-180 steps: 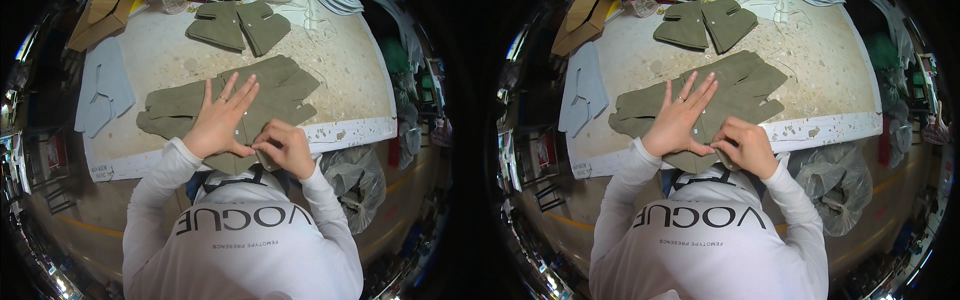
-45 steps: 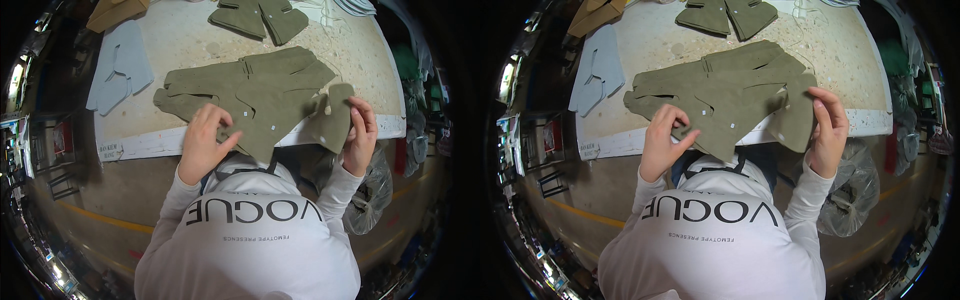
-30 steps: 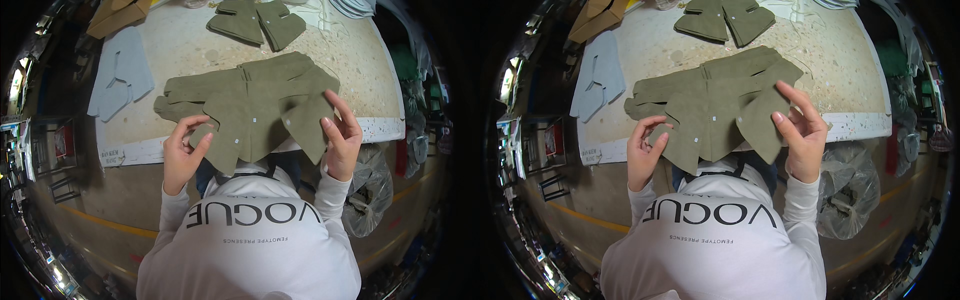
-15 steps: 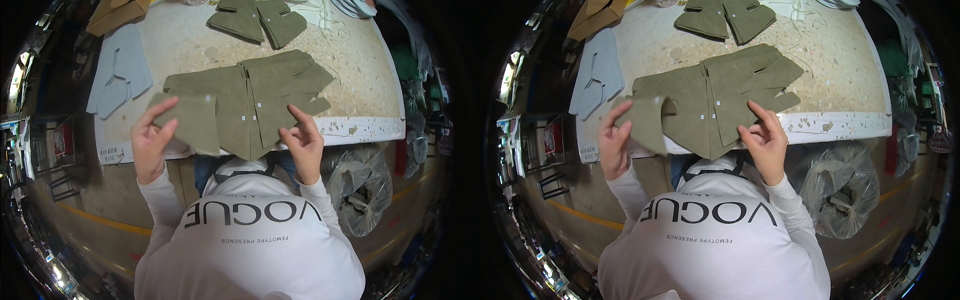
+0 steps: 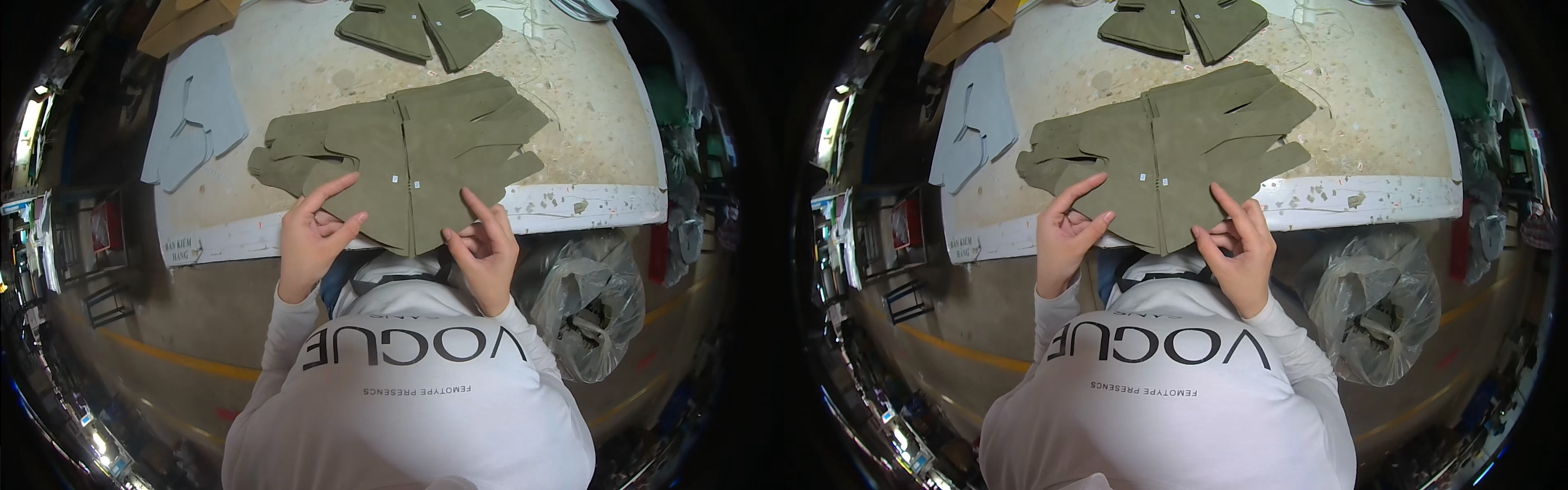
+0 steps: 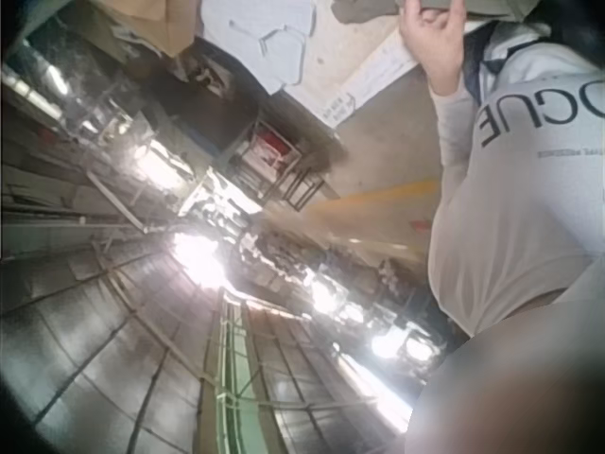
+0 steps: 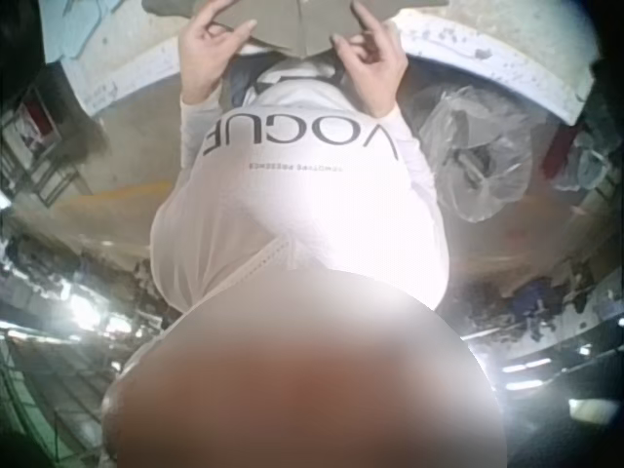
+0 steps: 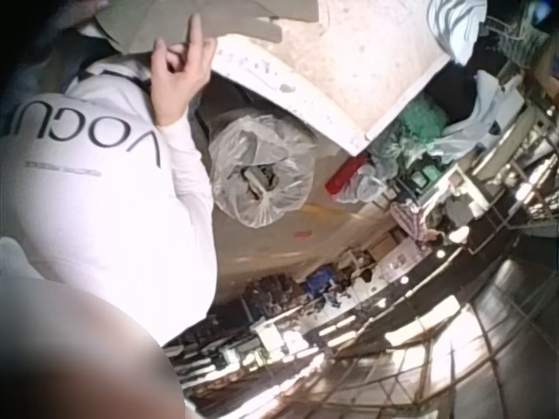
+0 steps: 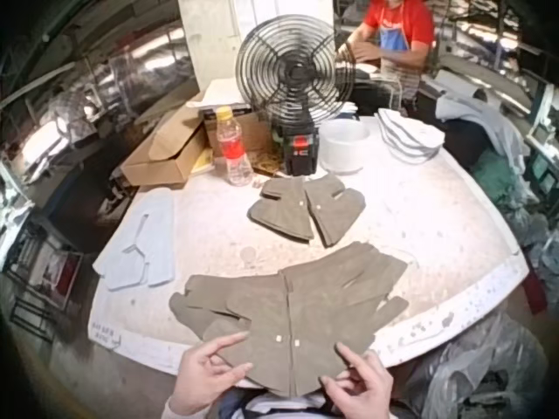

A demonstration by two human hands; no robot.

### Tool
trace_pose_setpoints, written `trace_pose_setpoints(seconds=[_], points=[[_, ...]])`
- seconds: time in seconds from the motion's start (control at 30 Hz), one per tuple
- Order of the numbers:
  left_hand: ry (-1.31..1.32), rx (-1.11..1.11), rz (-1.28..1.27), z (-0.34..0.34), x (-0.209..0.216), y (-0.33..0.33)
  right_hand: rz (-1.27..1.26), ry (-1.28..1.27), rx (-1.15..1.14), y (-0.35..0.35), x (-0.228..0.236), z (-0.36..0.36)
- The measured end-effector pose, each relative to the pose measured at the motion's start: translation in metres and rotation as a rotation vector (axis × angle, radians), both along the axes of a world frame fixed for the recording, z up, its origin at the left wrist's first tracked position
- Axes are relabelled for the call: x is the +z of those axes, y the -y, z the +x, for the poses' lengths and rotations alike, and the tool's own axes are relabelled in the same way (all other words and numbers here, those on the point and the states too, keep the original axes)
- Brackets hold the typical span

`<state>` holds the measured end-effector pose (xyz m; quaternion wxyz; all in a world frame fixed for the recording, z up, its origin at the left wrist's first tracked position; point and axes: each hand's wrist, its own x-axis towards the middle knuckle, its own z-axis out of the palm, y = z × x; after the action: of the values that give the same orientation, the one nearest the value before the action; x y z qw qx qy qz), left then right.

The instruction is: The person writes on a paper, then walks to a table and places the paper down. They retrieve a bundle of olive-green fabric pieces from a plastic bag, untie it, and separate the pieces into two piles on the table. The person repeatedly picks up, inspects, and restacks the fabric pieces, aligning them by shape and size.

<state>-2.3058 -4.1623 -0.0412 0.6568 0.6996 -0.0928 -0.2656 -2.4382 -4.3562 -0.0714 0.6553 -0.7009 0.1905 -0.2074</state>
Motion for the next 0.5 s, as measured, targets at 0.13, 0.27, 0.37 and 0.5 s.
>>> trace_pose_setpoints(seconds=[0.13, 0.27, 0.37, 0.5], points=[[0.081, 0.012, 0.106, -0.01, -0.001, -0.001, -0.038, -0.007, -0.005, -0.002, 0.002, -0.002], [0.139, 0.007, 0.154, -0.013, 0.0, -0.001, -0.076, -0.025, 0.009, -0.005, 0.002, -0.004], [0.205, -0.003, 0.206, -0.013, 0.001, 0.001, -0.174, -0.045, -0.02, -0.007, 0.002, -0.003], [0.482, -0.053, 0.225, -0.009, 0.004, 0.003, -0.385, -0.12, -0.009, -0.005, 0.007, -0.005]])
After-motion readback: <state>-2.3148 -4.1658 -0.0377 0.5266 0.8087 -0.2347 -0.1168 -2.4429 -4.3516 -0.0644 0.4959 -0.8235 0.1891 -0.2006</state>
